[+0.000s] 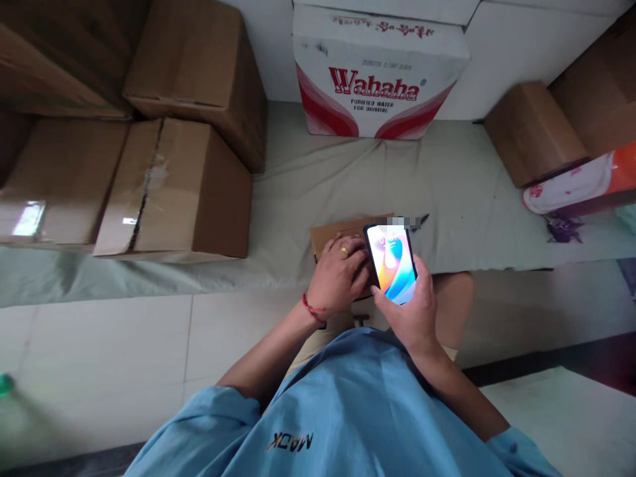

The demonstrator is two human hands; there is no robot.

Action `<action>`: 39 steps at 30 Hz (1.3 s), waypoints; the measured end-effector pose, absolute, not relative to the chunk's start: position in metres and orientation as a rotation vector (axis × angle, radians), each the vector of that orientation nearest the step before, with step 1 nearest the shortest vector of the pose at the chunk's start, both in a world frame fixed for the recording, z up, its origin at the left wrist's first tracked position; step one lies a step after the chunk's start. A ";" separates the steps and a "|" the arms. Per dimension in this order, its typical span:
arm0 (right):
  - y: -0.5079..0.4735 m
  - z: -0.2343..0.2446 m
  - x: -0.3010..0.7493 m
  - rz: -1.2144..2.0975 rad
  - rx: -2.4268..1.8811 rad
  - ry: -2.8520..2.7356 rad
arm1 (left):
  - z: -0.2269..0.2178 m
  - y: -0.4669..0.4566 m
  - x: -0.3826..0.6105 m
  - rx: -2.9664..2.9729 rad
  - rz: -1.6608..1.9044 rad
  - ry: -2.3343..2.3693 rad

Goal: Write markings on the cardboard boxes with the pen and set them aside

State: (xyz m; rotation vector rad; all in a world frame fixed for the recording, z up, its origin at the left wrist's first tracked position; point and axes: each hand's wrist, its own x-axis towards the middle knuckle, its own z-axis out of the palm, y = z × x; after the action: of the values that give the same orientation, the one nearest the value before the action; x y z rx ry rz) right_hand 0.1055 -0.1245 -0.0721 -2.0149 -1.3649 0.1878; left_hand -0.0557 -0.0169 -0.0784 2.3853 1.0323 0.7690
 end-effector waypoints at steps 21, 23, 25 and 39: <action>-0.078 -0.100 0.308 0.259 -2.775 -0.700 | -0.079 -0.018 -0.054 2.328 0.777 1.038; -0.076 -0.102 0.322 0.235 -2.806 -0.685 | -0.079 -0.018 -0.054 2.329 0.775 1.040; -0.073 -0.102 0.334 0.195 -2.824 -0.683 | -0.079 -0.018 -0.055 2.333 0.787 1.046; -0.068 -0.090 0.246 0.996 -1.964 -0.997 | -0.078 -0.026 -0.065 2.096 1.137 1.131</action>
State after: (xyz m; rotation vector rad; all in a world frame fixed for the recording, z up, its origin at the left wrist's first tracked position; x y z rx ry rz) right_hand 0.2456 -0.0679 -0.0904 -1.9638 -0.9971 0.9955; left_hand -0.0653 -0.0256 -0.0778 2.0957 1.1306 1.1370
